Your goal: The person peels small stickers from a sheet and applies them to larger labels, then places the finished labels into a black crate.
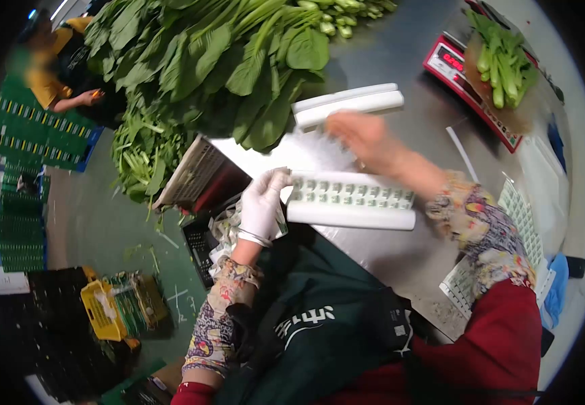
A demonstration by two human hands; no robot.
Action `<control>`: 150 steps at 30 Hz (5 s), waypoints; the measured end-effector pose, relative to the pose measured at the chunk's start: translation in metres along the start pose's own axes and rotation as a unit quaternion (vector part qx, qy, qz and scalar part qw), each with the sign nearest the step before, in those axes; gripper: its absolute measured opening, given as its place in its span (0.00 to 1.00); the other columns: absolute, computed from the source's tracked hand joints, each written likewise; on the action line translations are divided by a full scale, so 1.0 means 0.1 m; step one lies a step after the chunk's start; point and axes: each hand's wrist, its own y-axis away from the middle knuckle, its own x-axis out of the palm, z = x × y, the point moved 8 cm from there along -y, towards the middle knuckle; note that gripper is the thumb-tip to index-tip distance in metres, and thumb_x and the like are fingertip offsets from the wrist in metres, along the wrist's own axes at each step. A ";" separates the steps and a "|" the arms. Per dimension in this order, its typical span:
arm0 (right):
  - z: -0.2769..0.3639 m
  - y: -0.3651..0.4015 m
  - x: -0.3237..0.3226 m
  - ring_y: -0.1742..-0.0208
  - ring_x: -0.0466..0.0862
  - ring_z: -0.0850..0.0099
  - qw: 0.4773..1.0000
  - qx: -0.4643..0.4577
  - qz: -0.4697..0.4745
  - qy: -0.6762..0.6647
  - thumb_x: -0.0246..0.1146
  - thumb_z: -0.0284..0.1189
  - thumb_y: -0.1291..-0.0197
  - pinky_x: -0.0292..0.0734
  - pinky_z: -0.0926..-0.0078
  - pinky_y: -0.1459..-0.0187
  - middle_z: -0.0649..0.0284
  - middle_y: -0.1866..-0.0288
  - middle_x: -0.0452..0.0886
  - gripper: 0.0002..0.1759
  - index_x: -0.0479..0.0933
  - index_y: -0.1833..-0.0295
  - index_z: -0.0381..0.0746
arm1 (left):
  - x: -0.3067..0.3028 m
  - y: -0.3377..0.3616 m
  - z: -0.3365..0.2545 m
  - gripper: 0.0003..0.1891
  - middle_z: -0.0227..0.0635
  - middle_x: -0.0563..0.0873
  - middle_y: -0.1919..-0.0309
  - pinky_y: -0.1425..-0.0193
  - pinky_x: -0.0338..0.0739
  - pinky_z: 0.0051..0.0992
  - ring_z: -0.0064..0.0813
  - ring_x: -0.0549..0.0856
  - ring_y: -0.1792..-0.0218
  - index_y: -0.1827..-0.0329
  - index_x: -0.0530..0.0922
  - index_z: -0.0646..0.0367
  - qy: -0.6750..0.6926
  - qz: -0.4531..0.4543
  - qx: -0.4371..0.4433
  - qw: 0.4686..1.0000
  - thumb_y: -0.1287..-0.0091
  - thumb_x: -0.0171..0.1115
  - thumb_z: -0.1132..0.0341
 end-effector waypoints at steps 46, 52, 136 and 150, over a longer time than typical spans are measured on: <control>2.16 -0.44 2.81 0.58 0.77 0.78 0.893 0.134 0.175 -0.393 0.66 0.21 0.48 0.77 0.81 0.59 0.56 0.35 0.65 0.42 0.53 0.28 0.35 | -2.37 2.45 0.25 0.09 0.25 0.80 0.72 0.68 0.69 0.16 0.13 0.75 0.72 0.62 0.81 0.64 0.080 -0.281 -0.109 0.950 0.33 0.60 0.65; 2.56 0.03 2.95 0.68 0.77 0.81 0.840 0.082 0.388 -0.369 0.64 0.18 0.45 0.77 0.81 0.63 0.58 0.39 0.70 0.41 0.52 0.27 0.37 | -2.58 2.40 0.06 0.09 0.24 0.81 0.68 0.67 0.68 0.15 0.10 0.74 0.69 0.59 0.80 0.65 -0.029 -0.334 -0.054 0.941 0.31 0.58 0.67; 1.05 -0.12 1.08 0.65 0.81 0.65 0.991 0.129 0.020 -0.016 0.64 0.28 0.43 0.75 0.72 0.62 0.58 0.66 0.81 0.08 0.78 0.62 0.34 | -5.44 1.19 -0.75 0.17 0.41 0.81 0.54 0.45 0.73 0.32 0.35 0.81 0.55 0.48 0.74 0.69 0.135 -0.364 0.030 0.921 0.31 0.52 0.64; 0.23 0.40 0.47 0.66 0.79 0.75 0.968 0.248 0.000 -0.029 0.62 0.27 0.43 0.74 0.78 0.61 0.61 0.66 0.79 0.12 0.75 0.56 0.32 | -3.82 1.31 -0.46 0.19 0.33 0.83 0.55 0.54 0.77 0.28 0.26 0.82 0.59 0.49 0.77 0.65 -0.029 -0.146 -0.147 0.978 0.35 0.60 0.58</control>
